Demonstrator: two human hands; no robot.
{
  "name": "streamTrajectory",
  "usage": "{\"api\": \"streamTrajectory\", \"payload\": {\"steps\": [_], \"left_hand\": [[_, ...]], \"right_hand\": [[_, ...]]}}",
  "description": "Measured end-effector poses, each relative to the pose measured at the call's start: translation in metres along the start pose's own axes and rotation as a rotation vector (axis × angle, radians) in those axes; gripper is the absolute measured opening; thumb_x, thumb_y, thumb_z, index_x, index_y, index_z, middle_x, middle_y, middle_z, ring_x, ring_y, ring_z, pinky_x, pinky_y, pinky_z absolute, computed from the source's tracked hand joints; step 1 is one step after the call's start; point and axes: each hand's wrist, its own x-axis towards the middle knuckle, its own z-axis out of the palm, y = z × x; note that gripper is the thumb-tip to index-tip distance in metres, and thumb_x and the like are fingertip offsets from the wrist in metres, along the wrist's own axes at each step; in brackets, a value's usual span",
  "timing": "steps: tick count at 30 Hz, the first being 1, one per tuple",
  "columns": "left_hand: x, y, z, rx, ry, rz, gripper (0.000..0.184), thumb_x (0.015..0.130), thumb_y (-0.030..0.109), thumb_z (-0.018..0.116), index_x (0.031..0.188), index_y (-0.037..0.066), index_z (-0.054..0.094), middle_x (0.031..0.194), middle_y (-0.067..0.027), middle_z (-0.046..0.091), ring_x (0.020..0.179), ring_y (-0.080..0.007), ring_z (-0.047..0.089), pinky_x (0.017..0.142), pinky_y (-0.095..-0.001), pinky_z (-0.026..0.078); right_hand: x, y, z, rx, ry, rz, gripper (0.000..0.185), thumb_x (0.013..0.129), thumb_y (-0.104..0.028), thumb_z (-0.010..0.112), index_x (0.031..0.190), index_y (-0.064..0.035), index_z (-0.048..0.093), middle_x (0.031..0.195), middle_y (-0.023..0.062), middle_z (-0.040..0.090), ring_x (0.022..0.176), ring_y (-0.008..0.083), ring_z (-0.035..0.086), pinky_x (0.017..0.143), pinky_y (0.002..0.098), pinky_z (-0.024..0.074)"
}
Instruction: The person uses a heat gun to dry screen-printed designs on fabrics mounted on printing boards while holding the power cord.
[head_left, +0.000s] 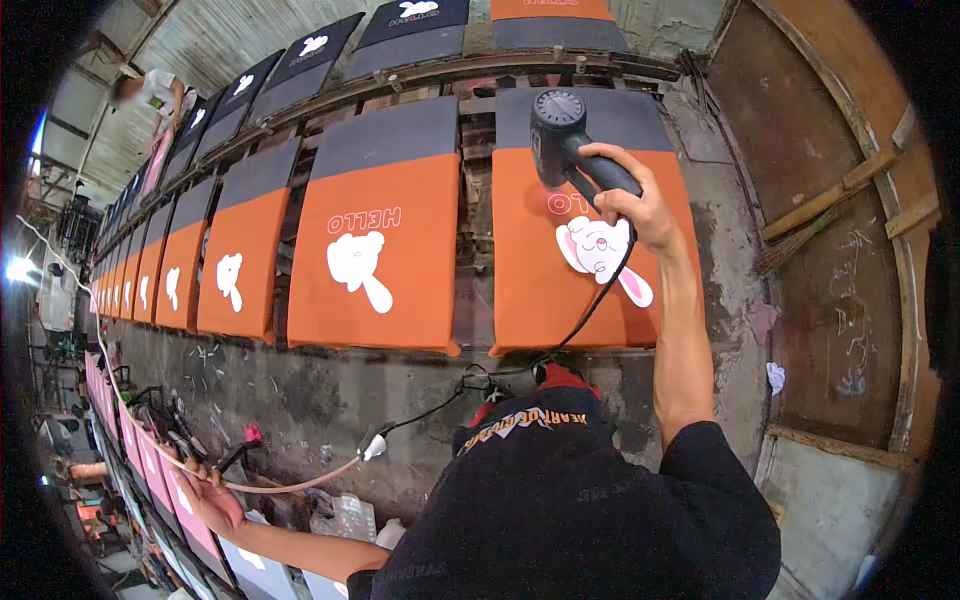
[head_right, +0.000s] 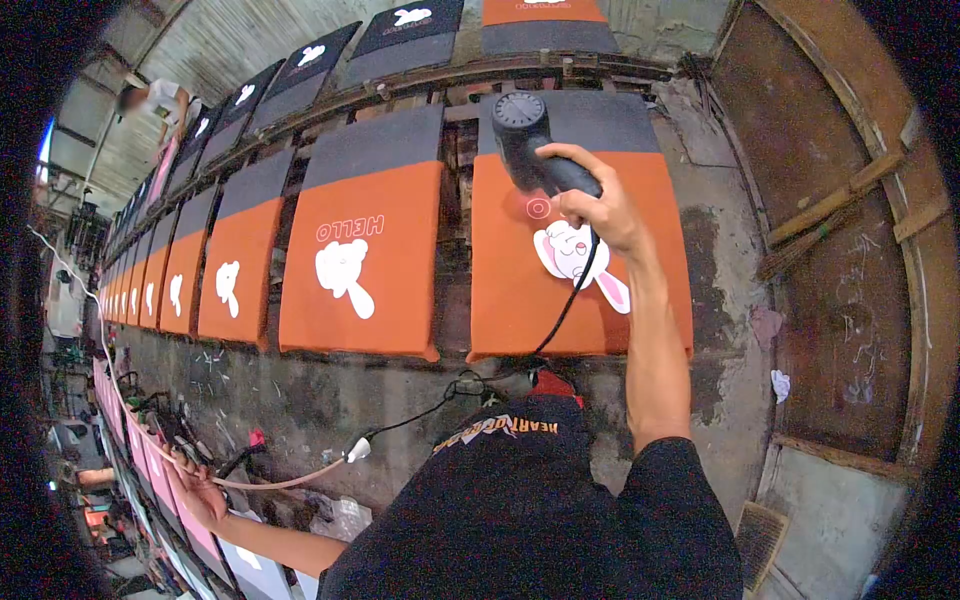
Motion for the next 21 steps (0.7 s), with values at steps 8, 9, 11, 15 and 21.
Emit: {"api": "streamTrajectory", "payload": {"steps": [8,9,11,15,21], "left_hand": [[0.0,-0.005,0.002,-0.017,0.045,0.014,0.045,0.109,0.029,0.051,0.147,0.005,0.046,0.099,-0.0018,0.059,0.079,-0.0078,0.052,0.064,-0.0229,0.043],[0.001,-0.005,0.0,-0.021,0.046,0.01,0.045,0.109,0.029,0.051,0.146,0.005,0.046,0.099,-0.0018,0.059,0.079,-0.0078,0.052,0.064,-0.0228,0.043],[0.004,-0.007,-0.002,-0.03,0.047,0.005,0.045,0.109,0.029,0.051,0.146,0.005,0.046,0.098,-0.0016,0.059,0.079,-0.0077,0.052,0.063,-0.0227,0.043],[0.012,-0.01,-0.014,-0.022,0.02,-0.012,0.044,0.11,0.026,0.047,0.15,0.007,0.042,0.1,-0.0004,0.058,0.08,-0.0079,0.052,0.065,-0.0232,0.045],[0.018,-0.014,-0.013,-0.043,-0.005,-0.041,0.046,0.11,0.028,0.047,0.151,0.008,0.041,0.1,-0.0008,0.058,0.082,-0.0083,0.052,0.066,-0.0232,0.045]], "right_hand": [[-0.024,-0.013,-0.01,-0.086,0.052,0.043,0.056,0.078,-0.01,0.06,0.134,-0.0051,0.061,0.07,0.0005,0.056,0.056,0.0064,0.052,0.051,0.0231,0.0408],[-0.028,-0.014,-0.012,-0.084,0.072,0.044,0.057,0.077,-0.01,0.061,0.134,-0.0053,0.061,0.07,0.0005,0.057,0.056,0.0067,0.053,0.052,0.023,0.0415],[-0.037,-0.017,-0.025,-0.079,0.113,0.041,0.057,0.077,-0.011,0.061,0.134,-0.0057,0.061,0.072,0.0007,0.057,0.056,0.0072,0.054,0.052,0.0227,0.043],[-0.056,-0.025,-0.048,-0.111,0.135,0.041,0.057,0.076,-0.012,0.063,0.132,-0.0051,0.062,0.076,0.003,0.059,0.057,0.0086,0.058,0.054,0.0231,0.0461],[-0.082,-0.03,-0.065,-0.158,0.322,0.048,0.058,0.076,-0.012,0.064,0.133,-0.0042,0.062,0.072,0.0011,0.056,0.052,0.0063,0.049,0.051,0.023,0.041]]}}
